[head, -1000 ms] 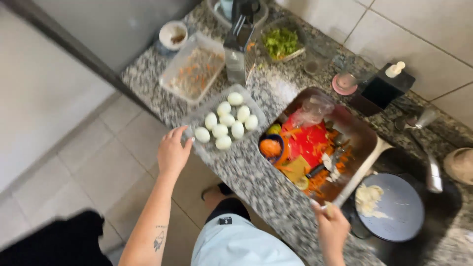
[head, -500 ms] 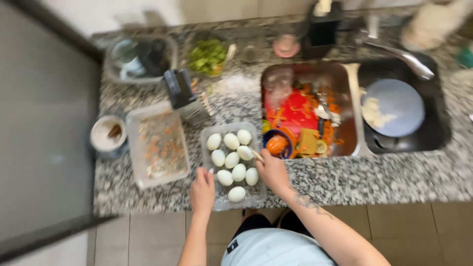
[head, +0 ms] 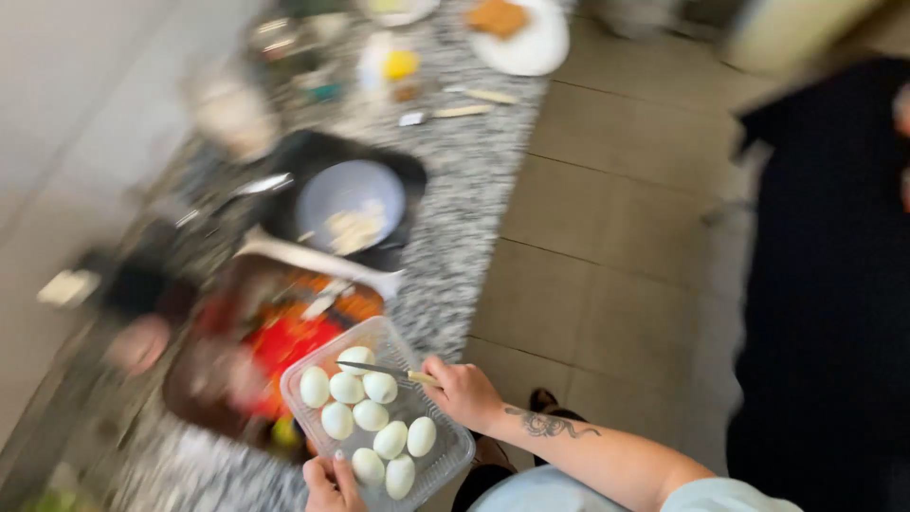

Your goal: The person peels hard-boiled eggs under running water in a kitchen sink, placing the shells in the basin. They then move to a table, cut the peeled eggs in half with a knife, and arrange them into meal prep containers alongside shredded carrots, cherry tomatoes, and other vegetables.

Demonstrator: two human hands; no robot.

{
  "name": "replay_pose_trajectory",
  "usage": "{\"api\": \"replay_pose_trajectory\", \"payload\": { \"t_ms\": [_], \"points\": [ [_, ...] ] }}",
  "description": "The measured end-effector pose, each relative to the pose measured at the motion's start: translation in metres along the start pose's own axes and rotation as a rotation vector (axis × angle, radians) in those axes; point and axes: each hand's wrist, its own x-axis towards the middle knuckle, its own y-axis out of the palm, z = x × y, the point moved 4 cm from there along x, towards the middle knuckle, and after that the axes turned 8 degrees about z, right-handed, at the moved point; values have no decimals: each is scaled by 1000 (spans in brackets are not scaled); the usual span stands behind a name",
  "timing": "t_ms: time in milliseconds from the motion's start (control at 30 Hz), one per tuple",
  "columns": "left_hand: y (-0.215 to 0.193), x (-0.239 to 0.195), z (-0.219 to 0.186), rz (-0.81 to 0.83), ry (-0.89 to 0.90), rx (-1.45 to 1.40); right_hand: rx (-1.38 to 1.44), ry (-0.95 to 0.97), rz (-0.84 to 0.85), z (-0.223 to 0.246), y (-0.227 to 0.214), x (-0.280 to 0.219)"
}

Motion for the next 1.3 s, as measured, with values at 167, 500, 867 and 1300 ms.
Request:
{"api": "replay_pose_trajectory", "payload": {
  "t_ms": [167, 500, 867, 1300],
  "points": [
    [98, 38, -99, 255, 482, -92, -25, 230, -289, -52, -108, -52],
    [304, -112, -376, 932, 854, 370, -98, 727, -856, -187, -291, -242],
    [542, -376, -561, 1300, 1570, 590, 179, 1455, -1265, -334, -389, -440],
    [752, -560, -642, 1536, 1931, 1026, 379, 1939, -1524, -509, -420, -528]
  ]
}}
